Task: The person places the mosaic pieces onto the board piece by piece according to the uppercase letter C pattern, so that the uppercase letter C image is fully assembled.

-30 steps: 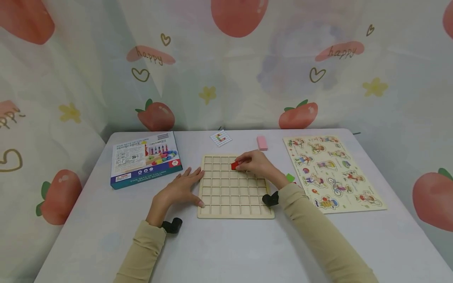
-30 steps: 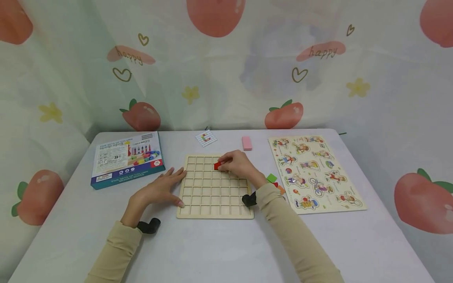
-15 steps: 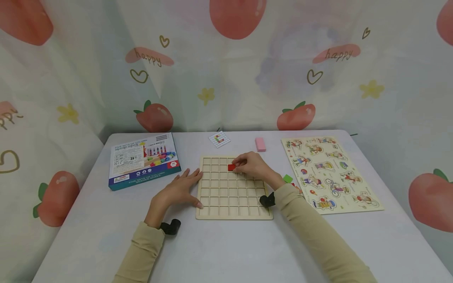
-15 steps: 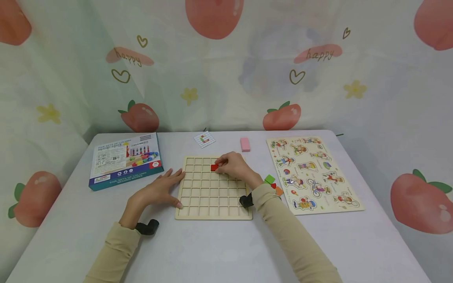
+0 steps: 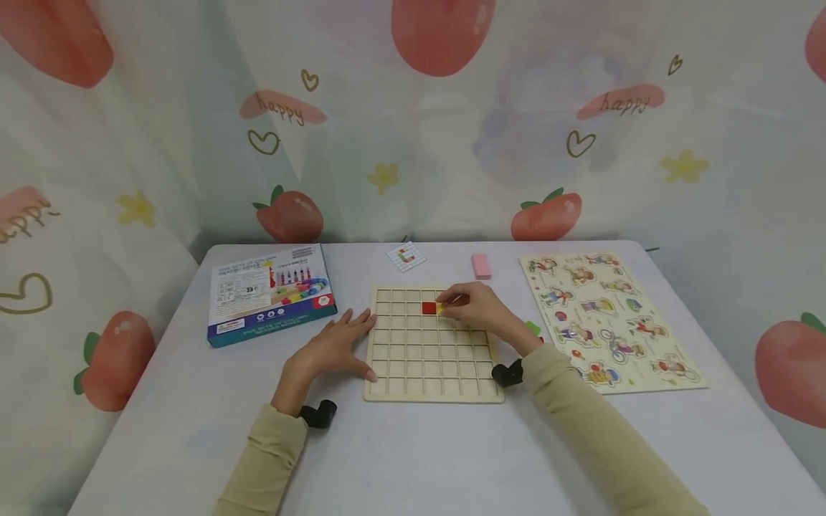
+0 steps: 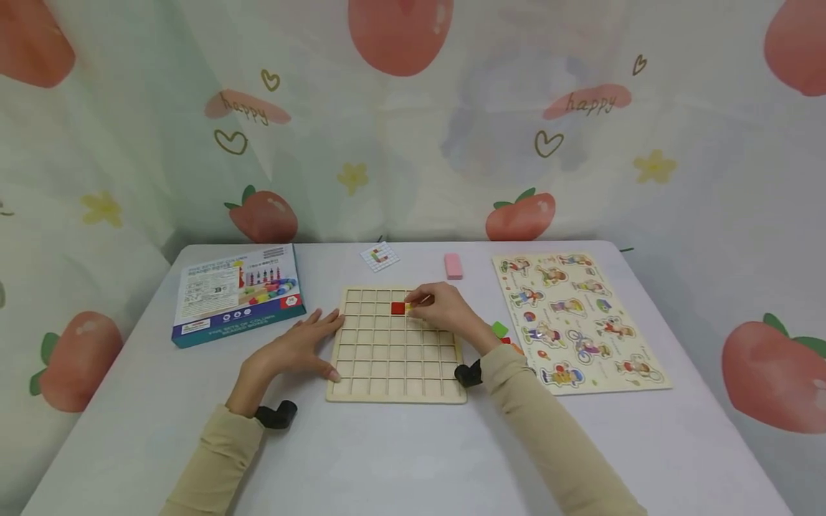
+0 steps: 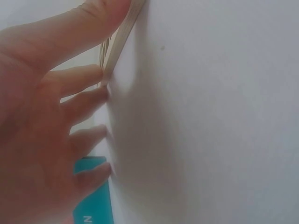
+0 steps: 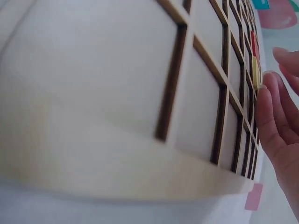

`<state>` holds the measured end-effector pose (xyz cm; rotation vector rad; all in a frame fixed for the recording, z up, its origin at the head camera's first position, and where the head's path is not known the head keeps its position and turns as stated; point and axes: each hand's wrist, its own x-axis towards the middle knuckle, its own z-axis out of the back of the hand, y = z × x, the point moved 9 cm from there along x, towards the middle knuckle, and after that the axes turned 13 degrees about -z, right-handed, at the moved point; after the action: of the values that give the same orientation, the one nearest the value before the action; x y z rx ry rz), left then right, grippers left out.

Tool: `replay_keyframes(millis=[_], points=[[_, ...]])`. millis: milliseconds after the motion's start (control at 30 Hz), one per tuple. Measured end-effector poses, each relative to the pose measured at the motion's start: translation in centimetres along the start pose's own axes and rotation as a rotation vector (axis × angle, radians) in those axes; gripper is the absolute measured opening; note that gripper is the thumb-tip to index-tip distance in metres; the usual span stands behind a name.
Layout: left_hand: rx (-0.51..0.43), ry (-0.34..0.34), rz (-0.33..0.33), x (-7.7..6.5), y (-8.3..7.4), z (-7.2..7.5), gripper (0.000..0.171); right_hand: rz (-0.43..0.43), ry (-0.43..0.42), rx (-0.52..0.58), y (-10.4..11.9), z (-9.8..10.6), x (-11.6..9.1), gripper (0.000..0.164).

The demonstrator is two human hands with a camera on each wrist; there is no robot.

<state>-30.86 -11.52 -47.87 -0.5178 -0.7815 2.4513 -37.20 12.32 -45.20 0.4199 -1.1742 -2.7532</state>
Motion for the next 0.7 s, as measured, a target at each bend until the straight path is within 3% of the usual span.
replay_keyframes(millis=[700], points=[[0.020,0.000,0.010,0.1,0.1,0.0,0.109,-0.043,0.001,-0.055,-4.5,3.6,-3.2,0.020]])
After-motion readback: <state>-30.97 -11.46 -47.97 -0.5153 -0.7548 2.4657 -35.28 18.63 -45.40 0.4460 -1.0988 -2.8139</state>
